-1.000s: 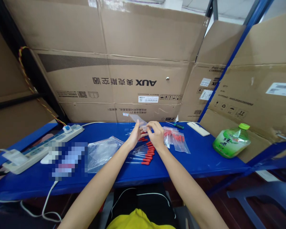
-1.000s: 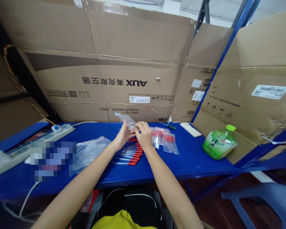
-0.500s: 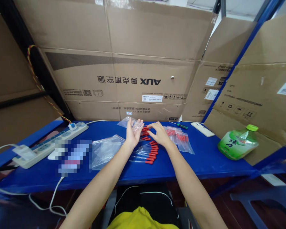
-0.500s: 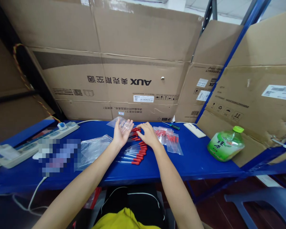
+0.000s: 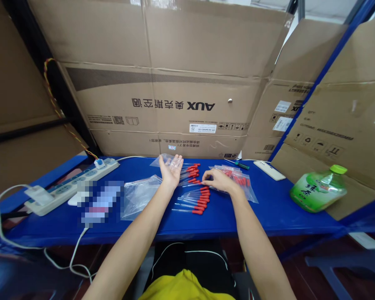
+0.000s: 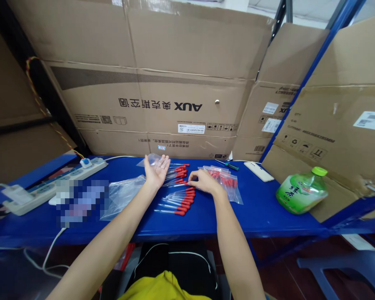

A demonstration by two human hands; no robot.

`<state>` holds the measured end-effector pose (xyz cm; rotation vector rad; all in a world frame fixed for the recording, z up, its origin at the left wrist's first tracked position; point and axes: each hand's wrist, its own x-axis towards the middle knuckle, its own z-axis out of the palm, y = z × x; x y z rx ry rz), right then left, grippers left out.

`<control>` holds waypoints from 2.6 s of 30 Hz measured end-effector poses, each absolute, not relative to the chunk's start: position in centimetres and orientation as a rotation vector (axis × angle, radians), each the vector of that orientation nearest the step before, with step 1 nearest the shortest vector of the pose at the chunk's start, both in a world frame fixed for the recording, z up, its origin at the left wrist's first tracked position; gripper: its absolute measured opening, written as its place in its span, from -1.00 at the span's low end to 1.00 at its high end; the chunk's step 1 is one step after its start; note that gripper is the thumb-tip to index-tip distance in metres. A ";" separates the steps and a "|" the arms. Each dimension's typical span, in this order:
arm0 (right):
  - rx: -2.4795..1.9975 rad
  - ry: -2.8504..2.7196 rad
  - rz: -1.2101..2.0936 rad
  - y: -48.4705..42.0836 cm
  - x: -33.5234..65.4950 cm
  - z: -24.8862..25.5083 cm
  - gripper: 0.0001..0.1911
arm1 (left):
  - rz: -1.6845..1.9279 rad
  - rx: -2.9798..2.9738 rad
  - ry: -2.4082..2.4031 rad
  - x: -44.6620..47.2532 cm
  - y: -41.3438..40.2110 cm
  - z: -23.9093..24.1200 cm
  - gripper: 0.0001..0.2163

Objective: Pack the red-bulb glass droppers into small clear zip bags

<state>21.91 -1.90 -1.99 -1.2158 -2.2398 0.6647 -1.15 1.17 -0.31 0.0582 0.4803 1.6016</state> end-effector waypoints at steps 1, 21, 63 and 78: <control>-1.167 -2.176 0.692 -2.0 21.9 -1.8 -0.88 | 1.610 0.062 0.466 -1.3 1.2 -0.3 -0.55; -1.051 -1.691 0.197 -3.0 14.4 -3.0 -0.93 | 1.424 0.342 0.384 2.8 -1.4 -1.1 -0.80; -1.257 -2.183 0.391 -1.2 19.7 -3.8 -0.95 | 1.643 -0.008 0.292 -0.3 0.3 0.2 -0.77; -0.934 -1.635 0.508 -3.0 17.4 -0.8 -0.76 | 1.670 0.069 0.280 -0.1 0.3 0.4 -0.80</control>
